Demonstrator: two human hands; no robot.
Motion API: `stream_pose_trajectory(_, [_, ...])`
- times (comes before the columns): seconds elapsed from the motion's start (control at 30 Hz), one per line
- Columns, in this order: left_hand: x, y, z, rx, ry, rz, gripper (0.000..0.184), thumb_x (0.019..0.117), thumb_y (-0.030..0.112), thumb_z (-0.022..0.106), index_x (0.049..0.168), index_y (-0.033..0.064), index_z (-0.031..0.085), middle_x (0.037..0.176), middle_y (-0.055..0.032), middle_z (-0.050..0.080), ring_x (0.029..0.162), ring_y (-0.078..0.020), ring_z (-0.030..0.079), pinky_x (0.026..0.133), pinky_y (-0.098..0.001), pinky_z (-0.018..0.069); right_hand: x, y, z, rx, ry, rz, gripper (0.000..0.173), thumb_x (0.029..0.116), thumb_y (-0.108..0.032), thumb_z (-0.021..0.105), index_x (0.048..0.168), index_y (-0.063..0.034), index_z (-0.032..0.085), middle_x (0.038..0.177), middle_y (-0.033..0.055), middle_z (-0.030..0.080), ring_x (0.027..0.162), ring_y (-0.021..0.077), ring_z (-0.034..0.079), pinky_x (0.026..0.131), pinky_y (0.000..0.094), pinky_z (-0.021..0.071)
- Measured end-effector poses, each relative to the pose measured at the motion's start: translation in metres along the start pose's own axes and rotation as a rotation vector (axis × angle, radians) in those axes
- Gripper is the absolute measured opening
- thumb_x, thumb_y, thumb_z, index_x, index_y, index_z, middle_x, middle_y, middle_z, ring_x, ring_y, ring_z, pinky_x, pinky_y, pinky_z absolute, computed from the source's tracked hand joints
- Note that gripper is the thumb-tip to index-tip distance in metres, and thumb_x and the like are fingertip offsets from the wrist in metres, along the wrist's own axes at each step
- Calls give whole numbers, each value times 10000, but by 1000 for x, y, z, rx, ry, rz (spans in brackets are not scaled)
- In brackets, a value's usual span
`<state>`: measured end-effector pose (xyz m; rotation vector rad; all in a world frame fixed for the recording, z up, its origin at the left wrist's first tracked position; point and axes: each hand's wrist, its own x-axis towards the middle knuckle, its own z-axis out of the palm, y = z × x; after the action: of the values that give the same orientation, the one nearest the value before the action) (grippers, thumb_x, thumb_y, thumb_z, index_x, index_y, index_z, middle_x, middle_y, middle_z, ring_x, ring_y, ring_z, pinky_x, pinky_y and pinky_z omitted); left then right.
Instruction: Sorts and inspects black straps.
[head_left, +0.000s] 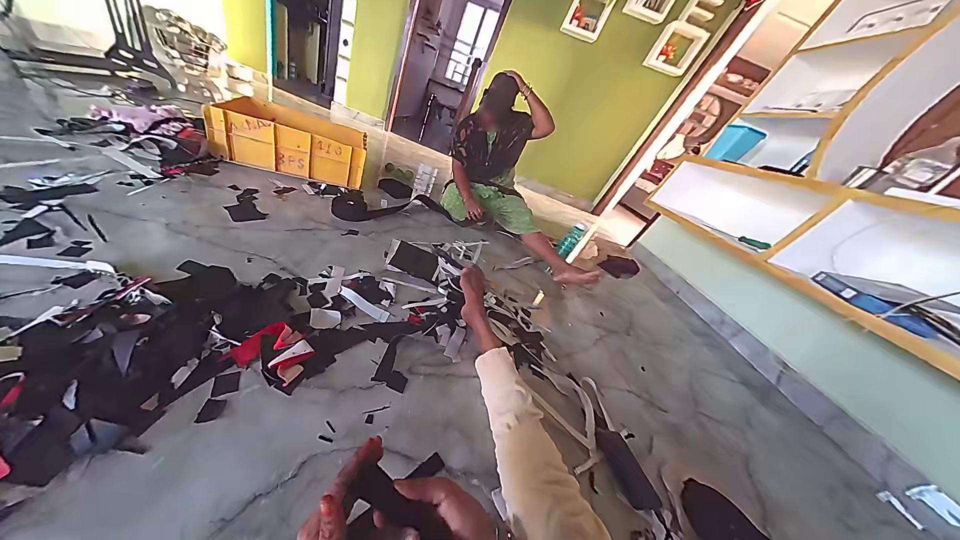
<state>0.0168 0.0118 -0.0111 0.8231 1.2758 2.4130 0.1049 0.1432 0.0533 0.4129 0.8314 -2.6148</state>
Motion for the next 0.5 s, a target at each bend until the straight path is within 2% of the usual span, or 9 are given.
stream_pose_trajectory(0.07, [2,6,-1,-22,69,-4,740,1054,600,334,1392,-21,553,1326,-22,688,1225,-150,649,1073,-368,507,-3,-2,4,-109,101,-56,442,1091,-314,245,1034,-126,641,633,-58,592,456,12,524,446,151,461])
stream_pose_trajectory(0.13, [4,16,-1,-46,176,-44,587,1080,447,400,1387,-37,523,1315,-25,686,1170,-168,679,1011,-375,558,-6,-3,13,-314,264,-163,396,1078,-267,278,1054,-101,636,634,-46,609,466,22,544,457,166,483])
stream_pose_trajectory(0.2, [4,22,-2,-43,243,-75,477,1059,341,452,1338,-28,569,1278,-35,701,1126,-175,697,952,-363,583,-7,-4,21,-517,343,-312,288,1070,-196,337,1086,-67,594,687,-23,651,512,36,599,485,179,523])
stream_pose_trajectory(0.3, [3,21,-2,8,213,-49,389,1018,293,535,1243,2,662,1207,-29,729,1098,-148,700,940,-334,583,-4,-5,19,-922,315,-587,210,1053,-149,434,1155,-19,563,781,-57,644,635,21,615,589,200,544])
stream_pose_trajectory(0.4, [1,23,2,72,148,6,443,983,317,613,1226,-51,653,1218,-55,719,1125,-109,682,969,-299,562,4,-5,14,-1268,348,-858,265,1048,-139,490,1172,81,569,847,-18,655,706,-5,626,661,173,556])
stream_pose_trajectory(0.5, [0,25,5,133,96,61,592,962,424,650,1261,-87,629,1277,-107,686,1187,-115,651,1005,-291,542,9,-2,7,-1433,405,-1021,335,1046,-178,519,1174,125,584,897,48,678,777,-14,640,740,152,551])
